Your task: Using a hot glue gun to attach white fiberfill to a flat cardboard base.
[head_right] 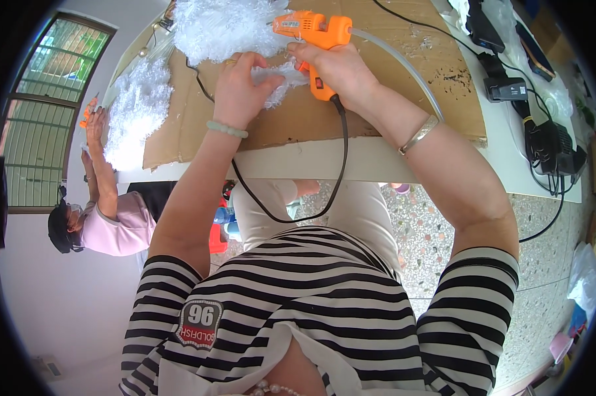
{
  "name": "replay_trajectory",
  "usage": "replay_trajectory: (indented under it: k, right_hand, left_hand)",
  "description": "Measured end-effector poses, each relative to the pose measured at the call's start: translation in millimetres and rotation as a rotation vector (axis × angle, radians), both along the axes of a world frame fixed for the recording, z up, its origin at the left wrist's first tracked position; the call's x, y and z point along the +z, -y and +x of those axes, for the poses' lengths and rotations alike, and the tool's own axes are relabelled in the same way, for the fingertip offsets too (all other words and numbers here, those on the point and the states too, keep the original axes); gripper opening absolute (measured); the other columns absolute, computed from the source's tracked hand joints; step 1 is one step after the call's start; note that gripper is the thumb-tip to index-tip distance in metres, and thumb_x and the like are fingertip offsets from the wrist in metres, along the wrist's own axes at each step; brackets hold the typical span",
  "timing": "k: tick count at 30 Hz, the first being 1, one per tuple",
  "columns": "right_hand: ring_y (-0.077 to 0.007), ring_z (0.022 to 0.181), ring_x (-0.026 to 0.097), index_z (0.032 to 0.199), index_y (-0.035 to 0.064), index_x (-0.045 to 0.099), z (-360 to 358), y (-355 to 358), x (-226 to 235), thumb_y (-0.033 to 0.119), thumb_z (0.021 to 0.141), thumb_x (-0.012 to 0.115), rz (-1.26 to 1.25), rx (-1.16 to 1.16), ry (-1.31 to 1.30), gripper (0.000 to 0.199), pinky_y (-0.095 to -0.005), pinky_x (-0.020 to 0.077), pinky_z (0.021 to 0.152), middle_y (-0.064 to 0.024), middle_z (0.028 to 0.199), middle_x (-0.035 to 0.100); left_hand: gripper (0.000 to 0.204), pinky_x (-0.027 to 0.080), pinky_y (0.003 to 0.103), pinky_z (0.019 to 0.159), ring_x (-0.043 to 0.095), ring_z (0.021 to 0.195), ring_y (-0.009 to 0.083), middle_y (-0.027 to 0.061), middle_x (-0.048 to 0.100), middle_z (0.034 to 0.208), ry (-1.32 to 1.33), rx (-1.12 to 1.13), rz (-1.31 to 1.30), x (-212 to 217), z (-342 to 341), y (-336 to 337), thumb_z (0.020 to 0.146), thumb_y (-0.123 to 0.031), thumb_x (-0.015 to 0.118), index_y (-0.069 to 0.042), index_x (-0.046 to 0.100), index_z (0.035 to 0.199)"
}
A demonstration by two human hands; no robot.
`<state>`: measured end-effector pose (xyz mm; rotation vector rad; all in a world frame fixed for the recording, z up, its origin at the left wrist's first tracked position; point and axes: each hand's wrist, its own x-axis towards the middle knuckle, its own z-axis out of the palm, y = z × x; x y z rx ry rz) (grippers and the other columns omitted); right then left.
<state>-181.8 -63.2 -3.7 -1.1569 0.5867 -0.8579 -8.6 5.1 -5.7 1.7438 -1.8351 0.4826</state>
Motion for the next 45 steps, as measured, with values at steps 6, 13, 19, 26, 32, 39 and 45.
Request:
replay_trajectory:
  k: [6,13,19,26,32,39,45]
  right_hand:
    - [-0.0102,0.084,0.055,0.110,0.0024,0.059,-8.9,2.9,3.7,0.022,0.089,0.055,-0.026,0.016,-0.119,0.029,-0.0259,0.0454,0.075,-0.0023,0.094,0.061]
    - [-0.0108,0.086,0.056,0.113,0.0025,0.058,-3.4,3.5,1.8,0.022,0.088,0.055,-0.012,0.022,-0.112,0.031,-0.0261,0.0461,0.078,-0.0039,0.102,0.061]
    - [-0.0111,0.086,0.056,0.113,0.0021,0.057,-5.6,0.2,2.4,0.021,0.088,0.056,-0.009,0.017,-0.069,0.032,-0.0260,0.0461,0.077,-0.0037,0.102,0.061]
    - [-0.0115,0.086,0.056,0.114,0.0003,0.056,-7.4,2.1,4.1,0.022,0.088,0.056,-0.003,0.044,-0.089,0.033,-0.0265,0.0456,0.076,-0.0039,0.100,0.061]
    - [-0.0117,0.087,0.056,0.115,-0.0010,0.055,-6.8,0.8,4.6,0.022,0.089,0.054,-0.032,0.046,-0.110,0.035,-0.0281,0.0460,0.078,-0.0043,0.099,0.061]
    - [-0.0123,0.088,0.056,0.114,-0.0005,0.056,-7.6,1.9,2.9,0.022,0.089,0.055,-0.009,0.038,-0.094,0.034,-0.0284,0.0463,0.078,-0.0049,0.102,0.061]
    - [-0.0123,0.087,0.056,0.111,-0.0001,0.058,-6.2,3.8,1.1,0.022,0.088,0.055,-0.034,0.058,-0.088,0.032,-0.0280,0.0462,0.078,-0.0047,0.100,0.061]
  left_hand:
    - [0.016,0.046,0.035,0.070,0.058,0.083,0.0272,0.0112,0.062,0.081,-0.407,0.054,0.019,35.3,24.9,-31.7,0.080,-0.009,0.062,-0.002,0.061,0.094]
    - [0.021,0.044,0.039,0.078,0.058,0.083,0.0276,0.0080,0.065,0.085,0.124,-0.278,0.031,16.7,-8.2,-76.2,0.073,-0.011,0.065,-0.006,0.062,0.092]
    - [0.022,0.042,0.039,0.083,0.057,0.086,0.0296,0.0087,0.064,0.096,0.136,-0.264,0.148,10.9,-16.3,-57.5,0.076,-0.012,0.064,-0.006,0.060,0.096]
    - [0.020,0.046,0.038,0.078,0.058,0.084,0.0293,0.0130,0.064,0.091,-0.826,-0.118,0.074,16.4,18.1,-61.6,0.079,-0.013,0.063,-0.003,0.062,0.096]
    - [0.021,0.045,0.035,0.081,0.058,0.089,0.0280,0.0115,0.064,0.092,-0.047,-0.217,0.111,3.6,5.9,-58.0,0.082,-0.011,0.059,-0.003,0.061,0.101]
    - [0.020,0.045,0.039,0.082,0.058,0.091,0.0309,0.0135,0.064,0.094,-0.591,-0.123,0.137,22.5,14.8,-54.2,0.080,-0.014,0.061,-0.005,0.060,0.098]
    - [0.018,0.047,0.037,0.078,0.058,0.089,0.0317,0.0129,0.064,0.095,0.045,-0.245,0.147,3.3,10.6,-56.1,0.083,-0.013,0.059,-0.003,0.061,0.097]
